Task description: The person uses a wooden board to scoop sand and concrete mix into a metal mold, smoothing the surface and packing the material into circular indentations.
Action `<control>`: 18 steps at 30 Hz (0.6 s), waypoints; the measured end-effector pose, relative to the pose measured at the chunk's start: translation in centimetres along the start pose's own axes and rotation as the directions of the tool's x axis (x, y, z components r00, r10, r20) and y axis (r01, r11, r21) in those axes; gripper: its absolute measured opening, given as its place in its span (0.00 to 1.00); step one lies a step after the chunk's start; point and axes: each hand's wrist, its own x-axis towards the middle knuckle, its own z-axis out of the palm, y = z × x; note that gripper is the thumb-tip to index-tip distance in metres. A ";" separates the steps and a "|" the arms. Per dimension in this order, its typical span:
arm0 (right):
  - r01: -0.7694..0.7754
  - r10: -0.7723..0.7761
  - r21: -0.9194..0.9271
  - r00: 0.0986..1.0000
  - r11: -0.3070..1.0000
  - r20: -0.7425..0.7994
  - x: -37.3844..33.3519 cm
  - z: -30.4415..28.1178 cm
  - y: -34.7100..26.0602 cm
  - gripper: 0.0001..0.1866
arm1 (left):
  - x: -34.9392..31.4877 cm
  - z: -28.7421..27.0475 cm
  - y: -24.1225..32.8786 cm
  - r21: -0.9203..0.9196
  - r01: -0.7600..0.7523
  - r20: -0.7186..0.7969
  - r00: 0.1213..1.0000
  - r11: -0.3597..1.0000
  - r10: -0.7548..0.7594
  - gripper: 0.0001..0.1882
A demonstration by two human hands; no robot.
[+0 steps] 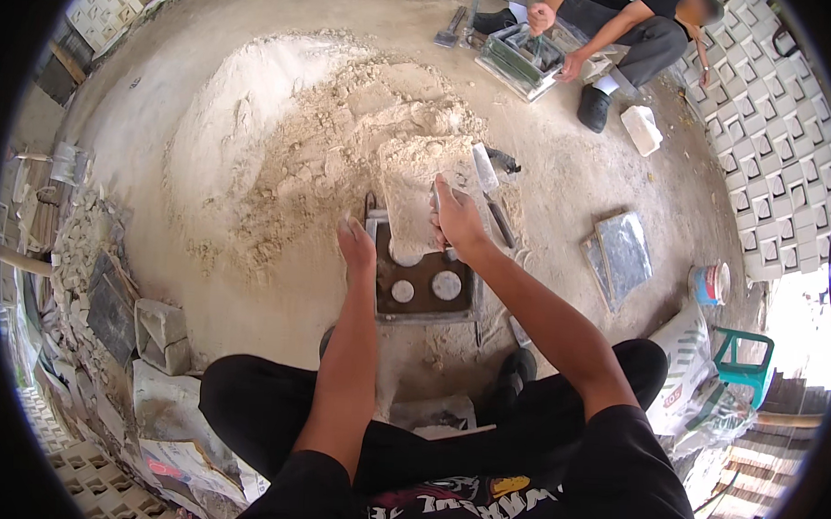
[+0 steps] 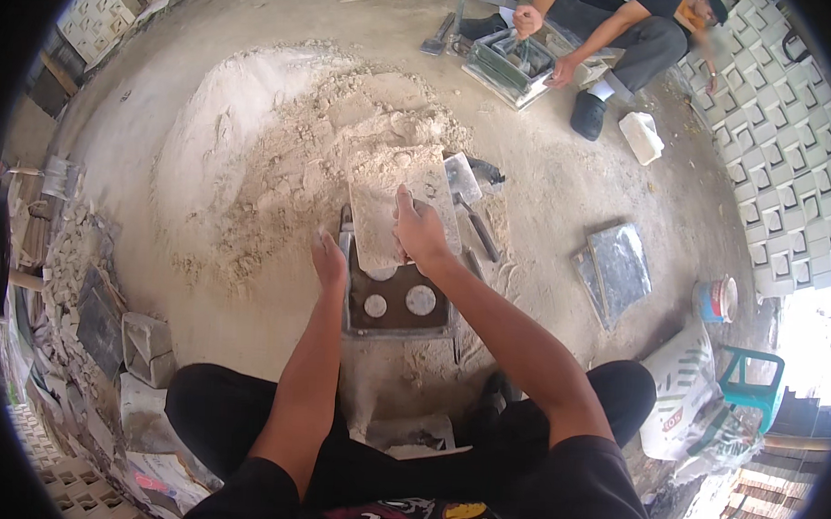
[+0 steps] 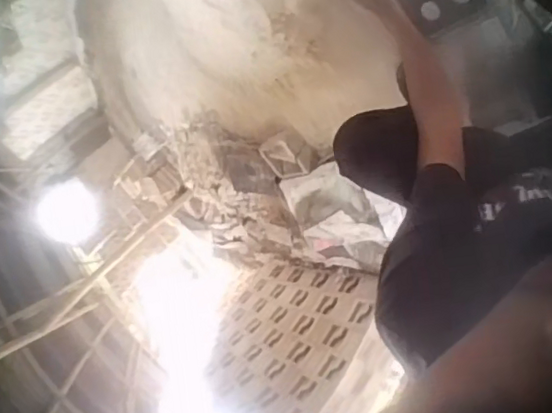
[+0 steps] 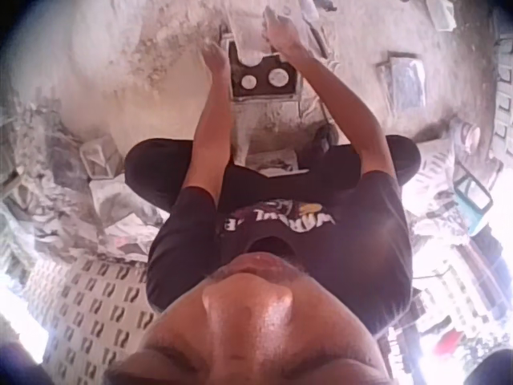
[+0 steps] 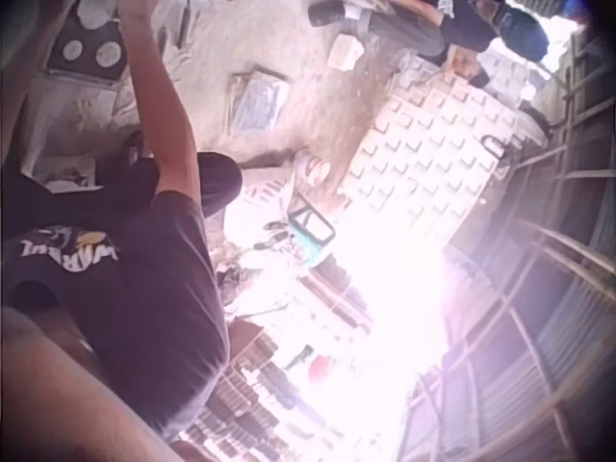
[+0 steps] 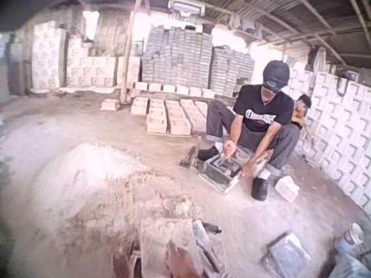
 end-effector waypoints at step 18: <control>-0.196 0.211 0.089 0.956 0.976 -0.205 -20.8 3.2 18.5 0.24 | -9.9 -8.0 8.0 0.106 -0.025 0.651 0.757 0.994 -0.050 0.35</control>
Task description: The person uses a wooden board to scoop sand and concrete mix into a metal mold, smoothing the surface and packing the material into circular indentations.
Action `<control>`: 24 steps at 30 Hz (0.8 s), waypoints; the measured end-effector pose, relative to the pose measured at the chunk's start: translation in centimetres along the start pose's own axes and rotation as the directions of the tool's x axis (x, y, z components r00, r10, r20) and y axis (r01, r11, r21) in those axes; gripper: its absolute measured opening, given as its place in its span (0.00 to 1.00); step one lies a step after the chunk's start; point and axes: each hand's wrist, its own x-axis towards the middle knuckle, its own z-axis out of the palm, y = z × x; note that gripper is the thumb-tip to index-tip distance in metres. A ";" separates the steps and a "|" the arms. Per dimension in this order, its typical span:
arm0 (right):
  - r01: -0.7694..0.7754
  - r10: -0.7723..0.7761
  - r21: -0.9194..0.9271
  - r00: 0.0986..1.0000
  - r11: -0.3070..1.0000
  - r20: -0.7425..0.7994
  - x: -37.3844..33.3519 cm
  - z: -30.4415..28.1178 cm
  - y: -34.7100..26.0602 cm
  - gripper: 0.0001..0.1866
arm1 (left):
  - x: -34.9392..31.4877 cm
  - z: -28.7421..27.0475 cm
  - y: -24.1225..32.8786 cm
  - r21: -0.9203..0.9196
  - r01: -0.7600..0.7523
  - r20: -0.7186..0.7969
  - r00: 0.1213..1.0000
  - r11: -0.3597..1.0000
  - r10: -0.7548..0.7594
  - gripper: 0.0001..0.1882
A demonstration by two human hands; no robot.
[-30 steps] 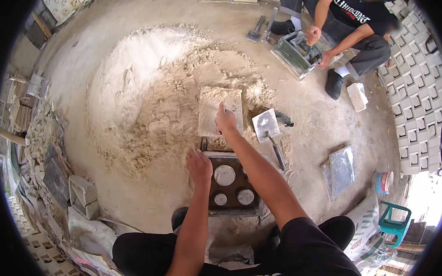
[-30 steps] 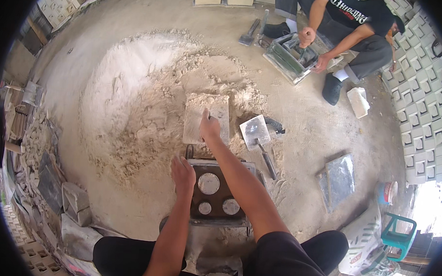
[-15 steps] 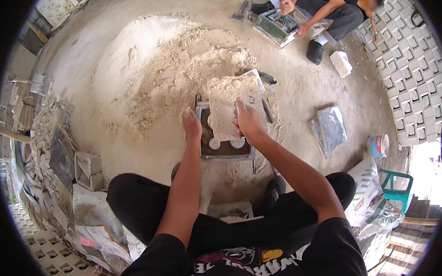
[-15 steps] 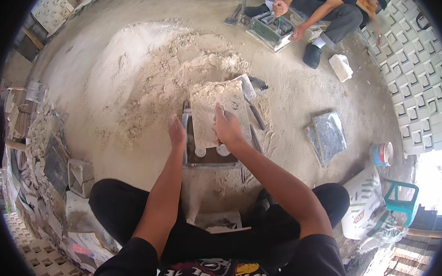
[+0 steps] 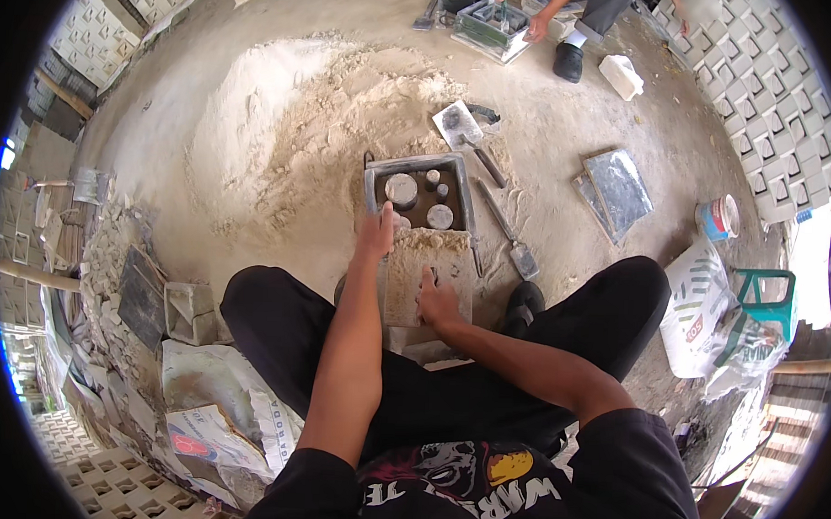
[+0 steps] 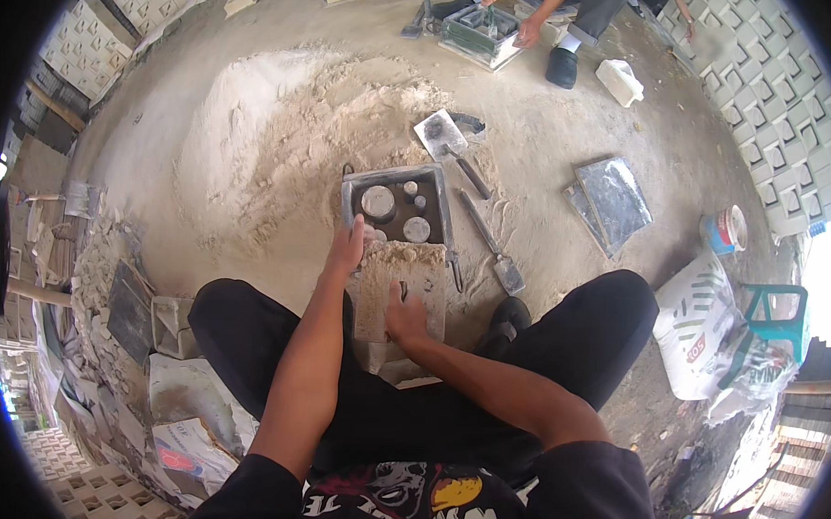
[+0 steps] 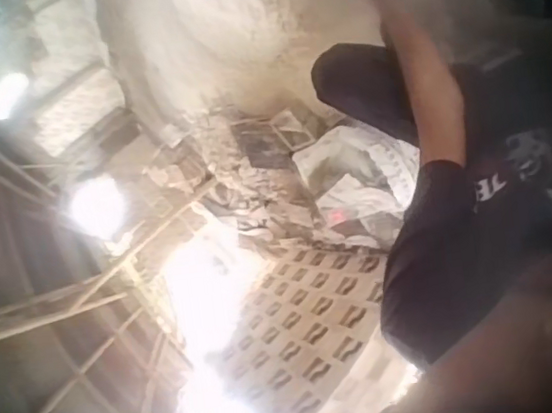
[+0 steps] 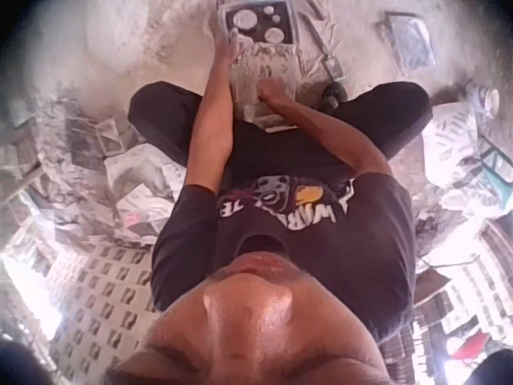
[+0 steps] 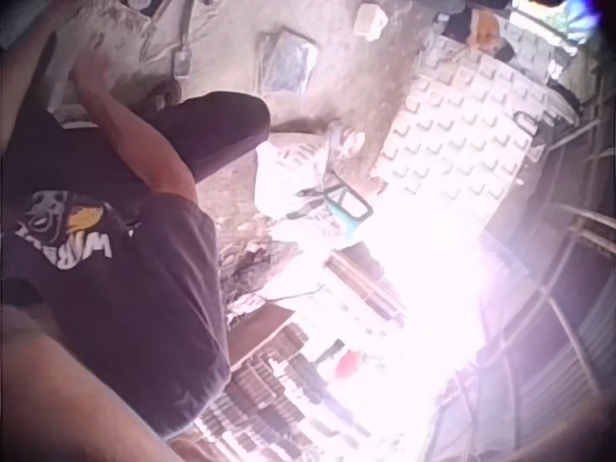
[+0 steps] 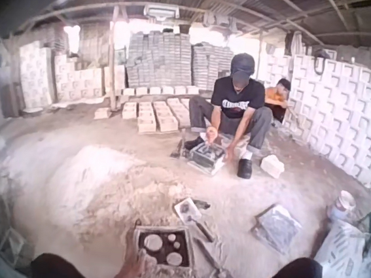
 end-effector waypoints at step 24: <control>-0.315 0.246 0.304 0.938 0.899 0.244 1.2 -0.3 -5.7 0.18 | -3.8 1.0 1.2 0.231 0.052 -0.155 0.988 0.972 -0.016 0.32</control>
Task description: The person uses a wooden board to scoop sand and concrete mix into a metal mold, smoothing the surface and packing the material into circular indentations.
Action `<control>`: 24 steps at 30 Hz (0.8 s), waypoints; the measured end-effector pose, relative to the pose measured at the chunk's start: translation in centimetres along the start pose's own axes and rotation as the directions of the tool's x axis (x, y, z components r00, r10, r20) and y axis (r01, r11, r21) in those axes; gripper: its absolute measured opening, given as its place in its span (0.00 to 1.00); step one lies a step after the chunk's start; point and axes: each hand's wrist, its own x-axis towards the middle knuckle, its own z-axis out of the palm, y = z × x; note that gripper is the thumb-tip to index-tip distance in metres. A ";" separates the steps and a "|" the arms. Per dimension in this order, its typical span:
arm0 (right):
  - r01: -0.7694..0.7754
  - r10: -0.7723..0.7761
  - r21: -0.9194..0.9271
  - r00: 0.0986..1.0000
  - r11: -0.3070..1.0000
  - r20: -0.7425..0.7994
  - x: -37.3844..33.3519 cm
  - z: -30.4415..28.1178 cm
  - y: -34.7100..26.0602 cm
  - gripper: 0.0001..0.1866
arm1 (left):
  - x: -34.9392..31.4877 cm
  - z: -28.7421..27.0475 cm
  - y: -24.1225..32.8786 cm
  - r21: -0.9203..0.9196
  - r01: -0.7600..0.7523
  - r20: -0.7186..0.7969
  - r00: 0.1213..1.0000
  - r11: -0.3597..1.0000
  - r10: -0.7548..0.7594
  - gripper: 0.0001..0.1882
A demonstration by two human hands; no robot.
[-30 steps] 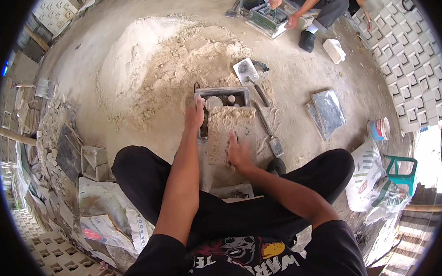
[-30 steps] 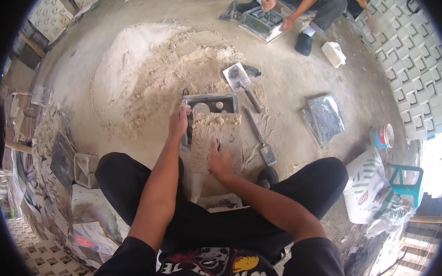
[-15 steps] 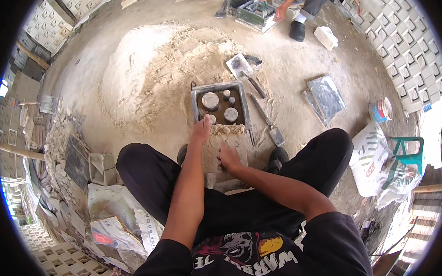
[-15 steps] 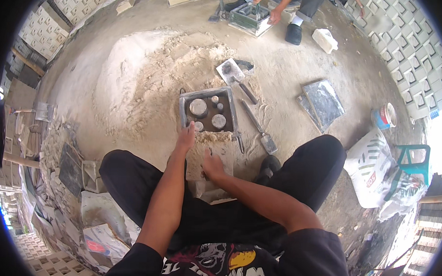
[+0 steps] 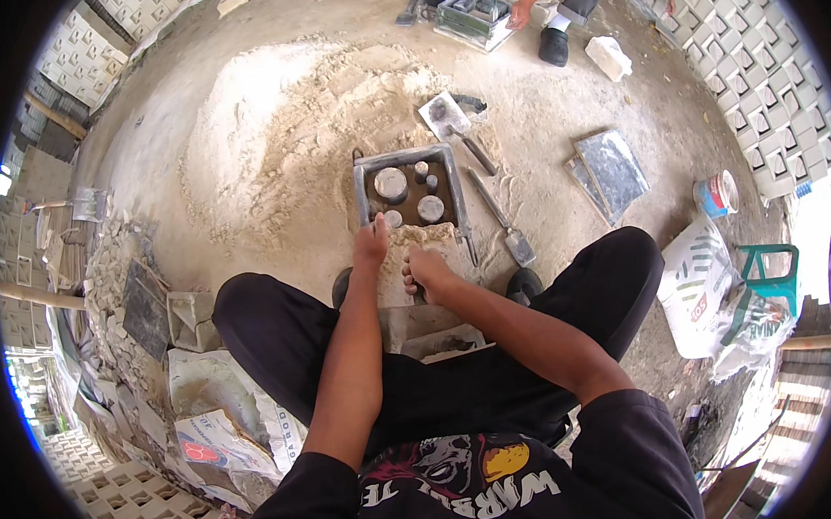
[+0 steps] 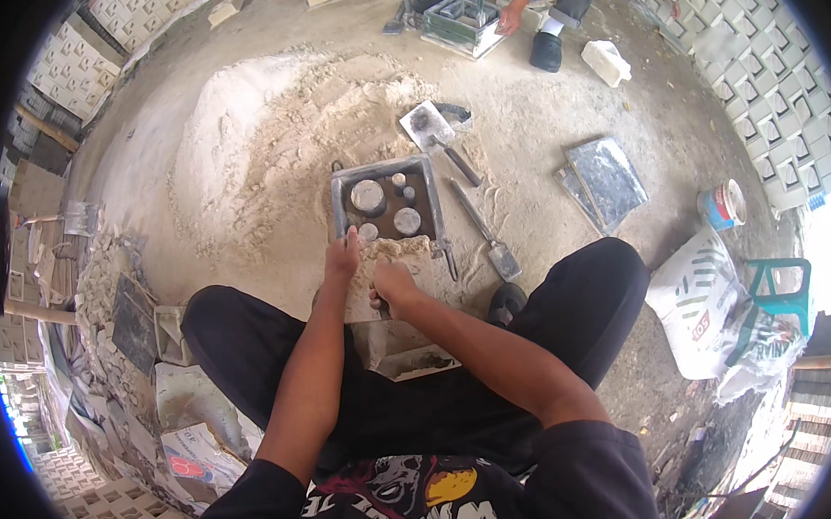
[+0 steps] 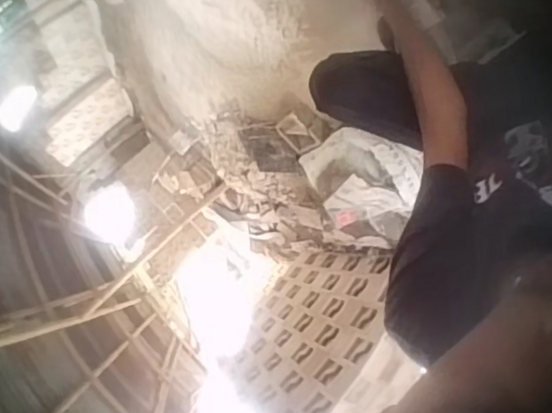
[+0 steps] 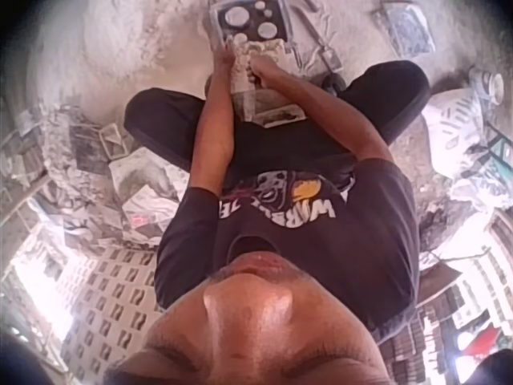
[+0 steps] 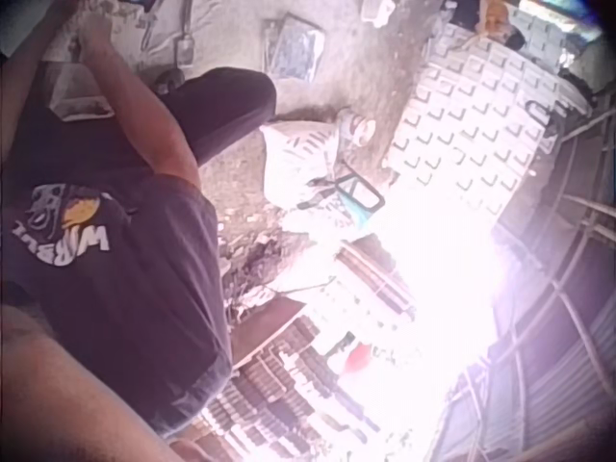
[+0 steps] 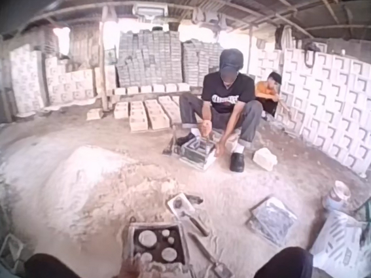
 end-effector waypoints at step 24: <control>0.117 -0.126 -0.102 0.988 0.988 -0.090 -0.2 -1.0 2.0 0.17 | 1.4 1.4 0.9 -0.625 0.247 0.375 0.927 0.740 0.007 0.32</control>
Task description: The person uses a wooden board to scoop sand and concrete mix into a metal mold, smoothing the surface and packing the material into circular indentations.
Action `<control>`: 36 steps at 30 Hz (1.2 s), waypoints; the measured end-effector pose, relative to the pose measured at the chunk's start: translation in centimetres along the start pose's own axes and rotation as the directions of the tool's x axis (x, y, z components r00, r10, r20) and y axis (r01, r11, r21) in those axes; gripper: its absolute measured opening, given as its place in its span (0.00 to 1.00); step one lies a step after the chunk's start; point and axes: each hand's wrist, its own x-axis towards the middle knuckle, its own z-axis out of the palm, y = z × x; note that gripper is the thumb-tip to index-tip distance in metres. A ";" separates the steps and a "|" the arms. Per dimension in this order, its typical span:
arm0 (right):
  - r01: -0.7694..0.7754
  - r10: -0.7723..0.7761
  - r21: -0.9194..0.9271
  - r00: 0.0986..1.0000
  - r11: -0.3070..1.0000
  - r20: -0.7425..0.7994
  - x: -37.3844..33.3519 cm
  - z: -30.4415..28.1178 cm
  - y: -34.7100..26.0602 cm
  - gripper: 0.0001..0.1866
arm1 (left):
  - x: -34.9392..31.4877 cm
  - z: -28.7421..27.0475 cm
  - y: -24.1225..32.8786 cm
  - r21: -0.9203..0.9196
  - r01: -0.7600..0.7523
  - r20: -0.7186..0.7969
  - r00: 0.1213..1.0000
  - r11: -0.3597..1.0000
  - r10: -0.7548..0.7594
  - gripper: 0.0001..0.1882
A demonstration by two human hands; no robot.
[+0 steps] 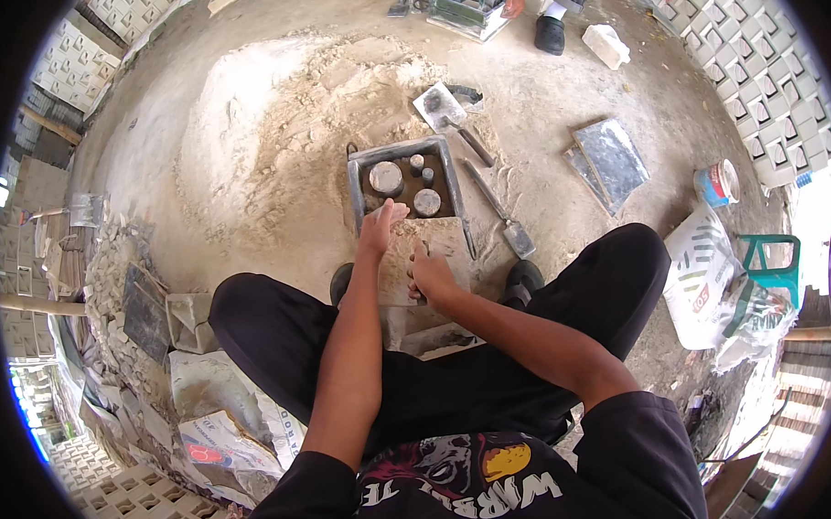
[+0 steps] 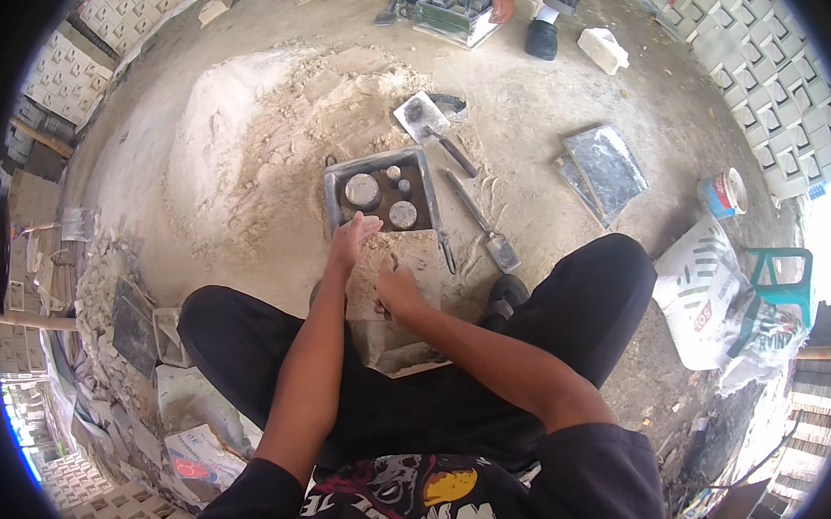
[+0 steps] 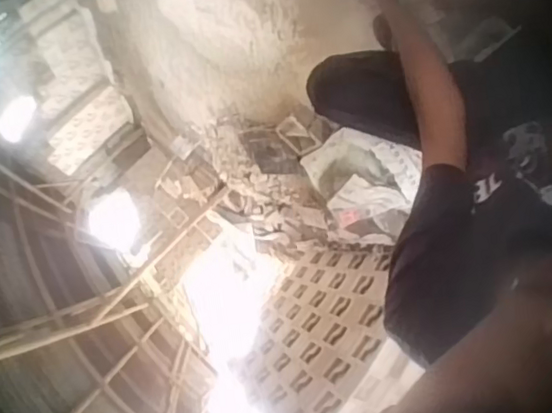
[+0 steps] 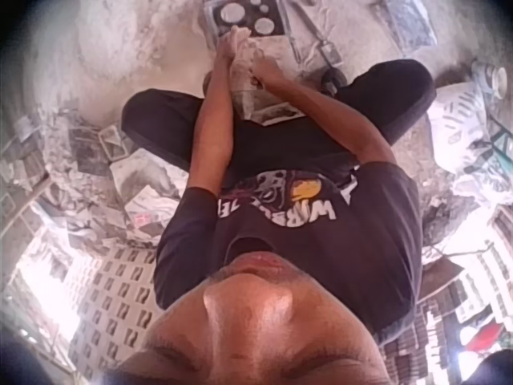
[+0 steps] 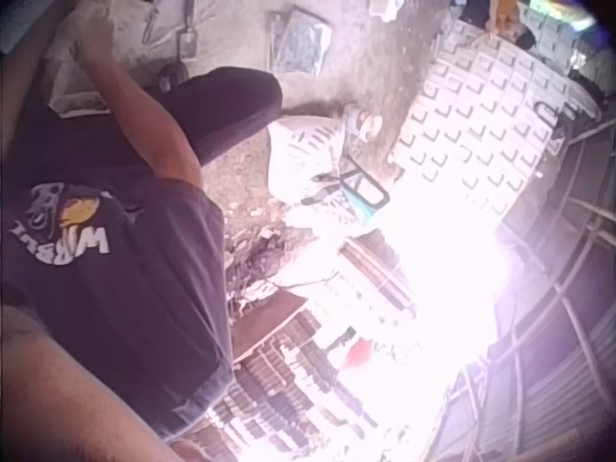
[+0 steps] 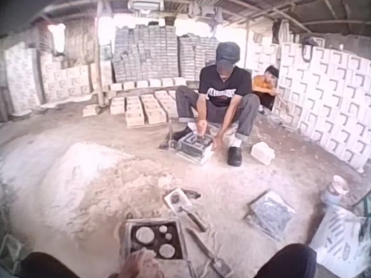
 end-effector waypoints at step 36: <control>0.306 -0.690 -0.951 0.697 0.041 0.194 2.5 -1.7 -10.2 0.22 | 7.0 -1.6 3.3 0.582 -0.383 -0.112 0.836 0.718 0.537 0.24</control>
